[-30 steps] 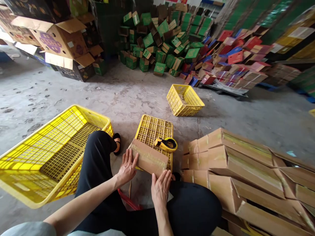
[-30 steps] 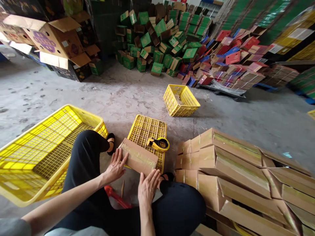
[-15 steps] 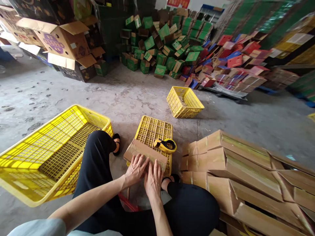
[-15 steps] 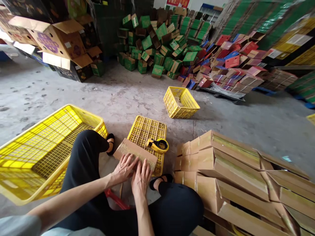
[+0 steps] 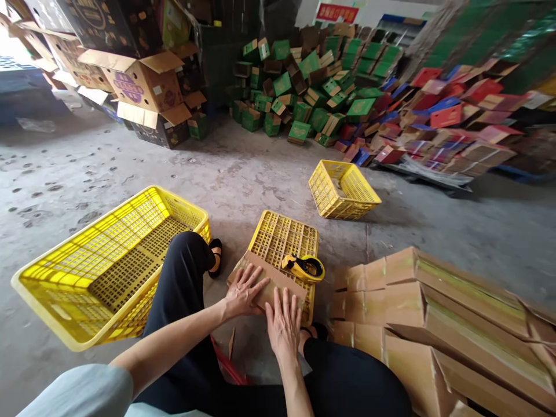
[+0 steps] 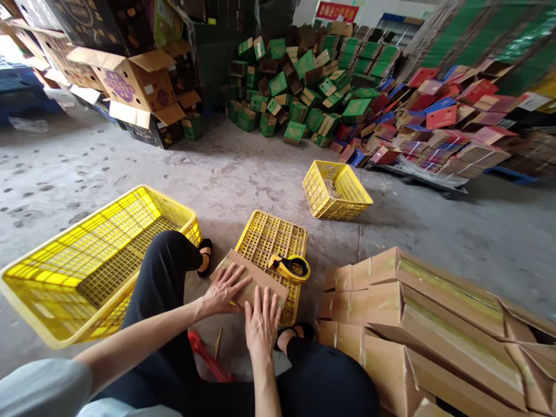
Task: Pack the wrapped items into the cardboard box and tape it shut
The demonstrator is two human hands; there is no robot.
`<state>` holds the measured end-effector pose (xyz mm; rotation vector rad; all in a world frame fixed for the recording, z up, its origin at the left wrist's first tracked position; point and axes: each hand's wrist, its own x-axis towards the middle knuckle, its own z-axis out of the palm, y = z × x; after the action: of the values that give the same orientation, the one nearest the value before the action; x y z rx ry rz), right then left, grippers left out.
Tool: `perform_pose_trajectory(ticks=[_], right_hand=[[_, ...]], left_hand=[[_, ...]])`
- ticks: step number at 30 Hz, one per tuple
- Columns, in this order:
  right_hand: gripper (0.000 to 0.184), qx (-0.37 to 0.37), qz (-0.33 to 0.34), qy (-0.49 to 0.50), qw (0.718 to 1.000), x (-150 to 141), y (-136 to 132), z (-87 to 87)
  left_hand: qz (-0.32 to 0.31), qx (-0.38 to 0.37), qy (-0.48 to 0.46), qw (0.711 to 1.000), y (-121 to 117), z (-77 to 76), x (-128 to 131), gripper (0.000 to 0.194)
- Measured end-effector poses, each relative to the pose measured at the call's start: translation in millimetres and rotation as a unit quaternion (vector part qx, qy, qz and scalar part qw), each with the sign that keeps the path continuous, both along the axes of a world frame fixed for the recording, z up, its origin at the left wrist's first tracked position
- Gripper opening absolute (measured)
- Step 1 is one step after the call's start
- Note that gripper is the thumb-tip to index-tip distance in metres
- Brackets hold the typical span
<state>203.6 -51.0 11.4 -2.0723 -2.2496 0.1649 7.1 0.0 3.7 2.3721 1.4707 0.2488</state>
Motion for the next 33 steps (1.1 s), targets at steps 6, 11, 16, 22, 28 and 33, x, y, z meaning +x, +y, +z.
perform_pose_trajectory(ticks=[6, 11, 16, 22, 28, 33], right_hand=[[0.073, -0.012, -0.066, -0.007, 0.998, 12, 1, 5.2], [0.073, 0.002, -0.053, 0.002, 0.999, 16, 5, 4.8], [0.076, -0.016, -0.072, -0.001, 0.997, 24, 0, -3.6], [0.069, 0.022, -0.062, -0.035, 0.997, 10, -5, -8.6], [0.057, 0.034, 0.004, -0.029, 0.999, -4, -16, -13.6], [0.057, 0.016, -0.001, -0.006, 1.000, 12, -14, -18.6]], left_hand=[[0.037, 0.038, 0.019, 0.998, 10, -1.7, -26, 0.121], [0.065, 0.087, 0.012, 0.994, 11, -2.7, -23, 0.105], [0.094, 0.094, 0.012, 0.991, 12, -4.1, -24, 0.087], [0.056, 0.106, -0.007, 0.993, -15, -13.4, 5, 0.103], [-0.019, 0.091, -0.016, 0.996, -31, -10.4, 15, 0.083], [-0.014, 0.059, -0.029, 0.998, -21, -5.2, 2, 0.075]])
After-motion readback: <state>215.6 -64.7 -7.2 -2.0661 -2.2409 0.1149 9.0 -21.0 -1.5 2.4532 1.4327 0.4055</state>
